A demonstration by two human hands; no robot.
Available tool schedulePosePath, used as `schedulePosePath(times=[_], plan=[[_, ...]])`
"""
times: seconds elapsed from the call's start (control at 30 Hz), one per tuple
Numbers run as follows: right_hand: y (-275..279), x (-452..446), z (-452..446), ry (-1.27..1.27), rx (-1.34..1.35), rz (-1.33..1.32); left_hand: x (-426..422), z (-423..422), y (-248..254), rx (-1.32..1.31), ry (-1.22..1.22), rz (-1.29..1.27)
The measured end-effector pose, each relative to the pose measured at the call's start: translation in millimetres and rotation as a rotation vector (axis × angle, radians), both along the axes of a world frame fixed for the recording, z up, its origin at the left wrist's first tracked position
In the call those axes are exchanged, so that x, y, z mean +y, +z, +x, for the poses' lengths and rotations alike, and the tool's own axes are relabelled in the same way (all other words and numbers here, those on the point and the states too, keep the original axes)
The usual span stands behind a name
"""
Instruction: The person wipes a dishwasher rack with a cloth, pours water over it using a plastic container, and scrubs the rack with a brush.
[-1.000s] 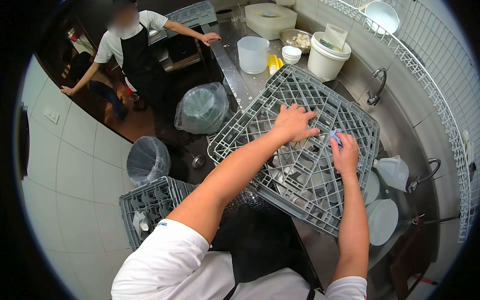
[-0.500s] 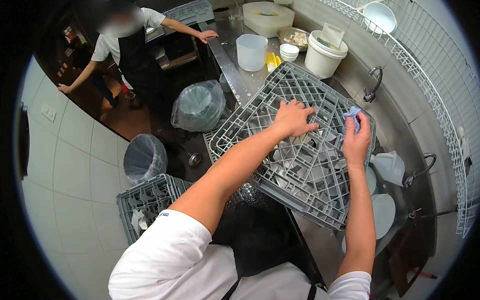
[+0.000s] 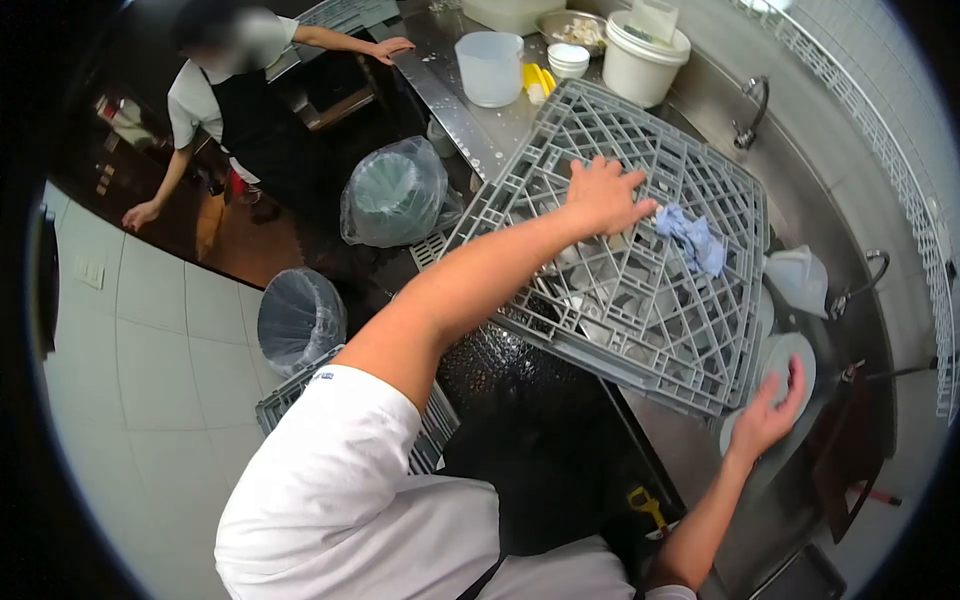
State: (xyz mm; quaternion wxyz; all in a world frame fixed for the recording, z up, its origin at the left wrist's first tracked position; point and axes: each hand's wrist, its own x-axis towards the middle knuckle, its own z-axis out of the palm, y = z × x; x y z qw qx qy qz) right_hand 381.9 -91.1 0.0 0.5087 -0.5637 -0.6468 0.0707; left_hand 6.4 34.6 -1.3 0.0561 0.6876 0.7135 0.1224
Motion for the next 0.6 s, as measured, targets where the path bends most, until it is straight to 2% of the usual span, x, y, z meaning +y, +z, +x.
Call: schedulePosePath(times=[0.1, 0.2, 0.23, 0.27, 0.3, 0.33, 0.37, 0.4, 0.43, 0.47, 0.5, 0.53, 0.57, 0.6], plan=[[-23, -69, 44, -0.207, 0.215, 0.136, 2, 3, -2, 0.009, -0.005, 0.002], [-98, -141, 107, -0.455, 0.136, 0.214, 0, 0, -3, 0.055, -0.008, 0.027], [-118, -168, 111, -0.517, 0.027, 0.185, -9, -4, 5, 0.046, -0.036, 0.044], [-132, -192, 105, -0.611, -0.091, 0.143, 7, -17, -19, 0.136, -0.150, 0.155], [-153, -220, 103, -0.666, 0.035, -0.019, 19, -41, -35, 0.404, -0.444, 0.315], [-176, -238, 106, -0.684, -0.078, 0.001, 18, -42, -35, 0.417, -0.429, 0.408], [-176, -254, 106, -0.613, -0.086, 0.026, 28, -54, -39, 0.430, -0.524, 0.400], [-174, -272, 106, -0.685, -0.130, -0.109, 38, -70, -44, 0.534, -0.607, 0.456], [-185, -295, 110, -0.740, -0.001, -0.244, 47, -87, -56, 0.483, -0.525, 0.416], [-206, -320, 122, -0.800, 0.061, -0.383, 40, -74, -39, 0.312, -0.299, 0.183], [-227, -344, 130, -0.884, 0.184, -0.484, 50, -92, -53, 0.291, -0.265, 0.251], [-249, -363, 137, -0.929, 0.316, -0.571, 45, -92, -43, 0.370, -0.293, 0.179], [-269, -382, 144, -0.995, 0.439, -0.711, 58, -109, -53, 0.436, -0.402, 0.258], [-287, -400, 157, -1.032, 0.562, -0.843, 54, -102, -43, 0.371, -0.320, 0.123]])
